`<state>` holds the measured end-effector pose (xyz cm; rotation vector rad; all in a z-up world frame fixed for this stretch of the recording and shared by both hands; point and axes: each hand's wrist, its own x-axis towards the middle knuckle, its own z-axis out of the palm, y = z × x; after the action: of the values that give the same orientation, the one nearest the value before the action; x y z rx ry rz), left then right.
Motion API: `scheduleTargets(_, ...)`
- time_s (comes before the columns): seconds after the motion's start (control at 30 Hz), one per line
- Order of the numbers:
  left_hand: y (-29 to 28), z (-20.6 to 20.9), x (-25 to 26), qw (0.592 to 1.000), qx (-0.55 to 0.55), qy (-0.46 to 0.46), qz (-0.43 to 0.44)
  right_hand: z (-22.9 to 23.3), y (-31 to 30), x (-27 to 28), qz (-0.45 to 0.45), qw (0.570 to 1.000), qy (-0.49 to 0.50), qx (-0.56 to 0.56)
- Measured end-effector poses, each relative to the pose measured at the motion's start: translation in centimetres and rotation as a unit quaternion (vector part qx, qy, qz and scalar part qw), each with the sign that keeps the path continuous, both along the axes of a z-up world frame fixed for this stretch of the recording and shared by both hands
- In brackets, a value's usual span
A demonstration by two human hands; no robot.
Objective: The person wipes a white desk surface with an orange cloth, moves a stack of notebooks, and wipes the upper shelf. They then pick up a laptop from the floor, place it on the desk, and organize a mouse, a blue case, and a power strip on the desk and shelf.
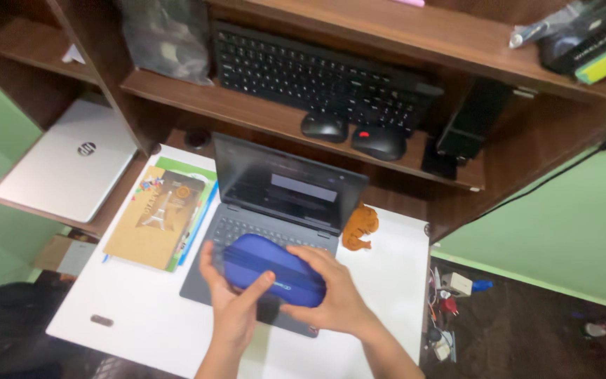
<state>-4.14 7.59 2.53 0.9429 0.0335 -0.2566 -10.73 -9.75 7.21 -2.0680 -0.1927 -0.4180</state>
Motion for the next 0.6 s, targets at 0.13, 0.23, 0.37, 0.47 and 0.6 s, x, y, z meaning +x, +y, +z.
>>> scheduleTargets(0.13,2.5,2.7,4.9,0.987,0.035,-0.140,-0.071,2.7,-0.4,2.3,0.017,1.000,-0.021,-0.014)
scheduleTargets(0.23,3.7,5.3,9.0,0.944,0.115,-0.261,-0.167,5.7,0.1,4.3,-0.011,0.994,-0.056,-0.095)
scheduleTargets(0.37,4.9,11.4,15.4,0.856,0.287,-0.375,-0.212,9.6,1.4,8.0,-0.081,0.972,-0.103,-0.194)
scheduleTargets(0.47,4.2,15.6,20.4,0.774,0.321,-0.518,-0.171,12.1,1.8,11.3,-0.133,0.947,-0.156,-0.248)
scheduleTargets(0.6,2.3,19.7,26.8,0.728,0.285,-0.604,-0.154,15.1,1.2,15.4,-0.175,0.921,-0.198,-0.285)
